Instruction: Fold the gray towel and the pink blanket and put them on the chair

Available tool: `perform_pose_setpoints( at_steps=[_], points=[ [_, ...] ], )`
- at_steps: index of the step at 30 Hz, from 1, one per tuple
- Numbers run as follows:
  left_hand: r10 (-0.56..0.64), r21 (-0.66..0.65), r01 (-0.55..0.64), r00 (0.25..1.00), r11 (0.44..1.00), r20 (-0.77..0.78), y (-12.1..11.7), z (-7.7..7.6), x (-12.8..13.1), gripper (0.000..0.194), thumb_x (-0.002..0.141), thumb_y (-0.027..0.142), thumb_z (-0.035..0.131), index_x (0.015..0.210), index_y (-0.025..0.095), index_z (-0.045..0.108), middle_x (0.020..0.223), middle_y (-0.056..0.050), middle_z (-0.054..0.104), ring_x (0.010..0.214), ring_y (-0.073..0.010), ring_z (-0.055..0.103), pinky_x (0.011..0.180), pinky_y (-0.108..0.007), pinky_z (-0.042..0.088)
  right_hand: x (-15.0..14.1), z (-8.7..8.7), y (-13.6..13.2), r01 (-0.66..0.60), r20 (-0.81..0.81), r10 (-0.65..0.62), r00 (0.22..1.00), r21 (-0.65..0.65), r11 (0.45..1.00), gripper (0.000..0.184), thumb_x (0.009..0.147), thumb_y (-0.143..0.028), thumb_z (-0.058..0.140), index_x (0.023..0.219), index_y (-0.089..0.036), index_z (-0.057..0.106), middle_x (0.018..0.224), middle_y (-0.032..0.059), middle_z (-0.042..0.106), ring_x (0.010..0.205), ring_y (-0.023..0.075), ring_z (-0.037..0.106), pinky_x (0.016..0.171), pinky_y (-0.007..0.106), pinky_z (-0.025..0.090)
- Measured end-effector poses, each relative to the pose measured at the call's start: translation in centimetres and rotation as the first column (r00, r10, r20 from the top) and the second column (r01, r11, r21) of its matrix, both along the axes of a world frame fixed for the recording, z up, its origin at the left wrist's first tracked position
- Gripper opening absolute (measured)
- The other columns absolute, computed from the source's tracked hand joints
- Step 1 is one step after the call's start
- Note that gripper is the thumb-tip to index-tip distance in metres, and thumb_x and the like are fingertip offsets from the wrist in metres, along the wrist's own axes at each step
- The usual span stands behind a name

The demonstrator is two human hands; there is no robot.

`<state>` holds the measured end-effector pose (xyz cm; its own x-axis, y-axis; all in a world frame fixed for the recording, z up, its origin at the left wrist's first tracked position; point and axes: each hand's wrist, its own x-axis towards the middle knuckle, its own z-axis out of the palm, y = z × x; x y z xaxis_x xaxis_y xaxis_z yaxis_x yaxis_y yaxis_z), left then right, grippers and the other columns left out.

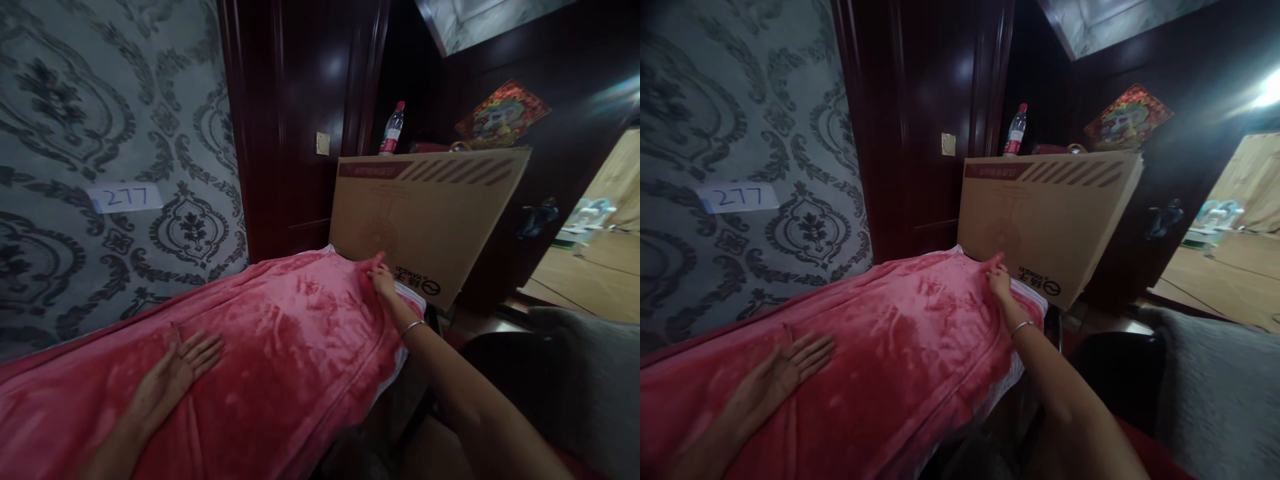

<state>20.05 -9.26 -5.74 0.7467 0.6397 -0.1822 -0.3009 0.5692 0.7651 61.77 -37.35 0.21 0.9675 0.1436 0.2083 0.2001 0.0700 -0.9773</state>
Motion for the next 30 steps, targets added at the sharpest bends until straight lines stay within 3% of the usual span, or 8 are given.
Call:
perform_pose_setpoints(
  at_steps=[3,5,11,15,21,25,28,30],
  points=[
    [-0.005,-0.008,0.005,1.0,1.0,0.02,-0.4,0.3,-0.4,0.066,0.081,0.055,0.068,0.133,0.015,0.057,0.139,-0.023,0.06,0.135,-0.0405,0.051,0.121,-0.059,0.029,-4.1,0.8,3.1,-0.164,0.11,0.174,0.979,-0.097,0.982,0.016,0.077,-0.011,0.072,0.064,-0.015,0.064,0.069,-0.0028,0.061,0.072,0.0139,0.058,0.068,0.023,0.048],
    [-0.016,-0.007,0.017,0.999,1.0,0.046,-0.6,0.3,-0.4,0.067,0.083,0.055,0.067,0.135,0.014,0.055,0.14,-0.024,0.059,0.135,-0.0401,0.052,0.122,-0.058,0.027,-7.8,0.0,3.8,-0.278,0.164,0.3,0.94,-0.146,0.949,0.018,0.069,-0.006,0.069,0.056,-0.017,0.062,0.061,-0.0042,0.058,0.067,0.0137,0.055,0.065,0.022,0.044],
    [-0.049,-0.005,0.05,0.994,0.999,0.102,-0.1,-0.8,-0.3,0.066,0.082,0.052,0.072,0.132,0.013,0.054,0.139,-0.026,0.059,0.13,-0.0405,0.056,0.121,-0.06,0.029,-15.8,-6.8,0.2,-0.542,0.363,0.662,0.656,-0.383,0.748,0.014,0.075,-0.022,0.06,0.08,-0.023,0.073,0.079,0.0003,0.071,0.074,0.0192,0.063,0.073,0.029,0.049],
    [-0.068,0.034,0.066,0.994,0.997,0.089,-0.3,-1.0,-0.3,0.044,0.084,0.04,0.072,0.119,0.014,0.061,0.132,-0.023,0.065,0.123,-0.0365,0.063,0.118,-0.057,0.034,-16.8,-9.7,-1.7,-0.568,0.374,0.714,0.592,-0.435,0.699,0.029,0.077,-0.024,0.053,0.095,-0.025,0.076,0.095,0.0044,0.076,0.088,0.0237,0.069,0.082,0.036,0.054],
    [-0.013,0.165,0.039,0.988,0.986,-0.153,-0.9,0.1,1.5,0.018,0.083,0.023,0.071,0.098,0.013,0.067,0.101,-0.016,0.075,0.095,-0.0286,0.073,0.104,-0.048,0.05,-17.3,-9.5,-1.9,-0.466,0.43,0.735,0.525,-0.577,0.67,0.051,0.077,-0.019,0.053,0.126,-0.024,0.068,0.119,0.0082,0.072,0.111,0.0261,0.065,0.103,0.047,0.048],
    [-0.024,0.208,0.082,0.963,0.975,-0.268,-0.6,0.8,5.4,0.013,0.08,0.02,0.072,0.09,0.013,0.066,0.085,-0.013,0.073,0.088,-0.0271,0.073,0.096,-0.045,0.054,-18.9,-9.6,-1.3,-0.375,0.464,0.767,0.442,-0.682,0.628,0.079,0.067,-0.009,0.052,0.144,-0.024,0.056,0.136,0.0091,0.064,0.127,0.0273,0.056,0.113,0.055,0.038],
    [-0.023,0.21,0.089,0.955,0.974,-0.296,-0.3,1.1,9.1,0.019,0.079,0.022,0.072,0.095,0.013,0.067,0.081,-0.011,0.071,0.087,-0.0271,0.072,0.09,-0.043,0.056,-19.7,-10.1,-0.9,-0.434,0.47,0.795,0.384,-0.667,0.605,0.07,0.068,-0.007,0.047,0.133,-0.026,0.067,0.133,0.008,0.066,0.127,0.0254,0.058,0.112,0.053,0.042],
    [-0.009,0.221,0.079,0.954,0.972,-0.301,-0.3,1.2,11.3,0.025,0.081,0.026,0.071,0.102,0.012,0.068,0.081,-0.012,0.07,0.086,-0.0272,0.071,0.085,-0.041,0.058,-19.6,-10.6,-1.0,-0.498,0.495,0.767,0.409,-0.582,0.642,0.063,0.072,-0.009,0.046,0.128,-0.027,0.07,0.13,0.007,0.068,0.124,0.0246,0.06,0.11,0.051,0.046]
  ],
)
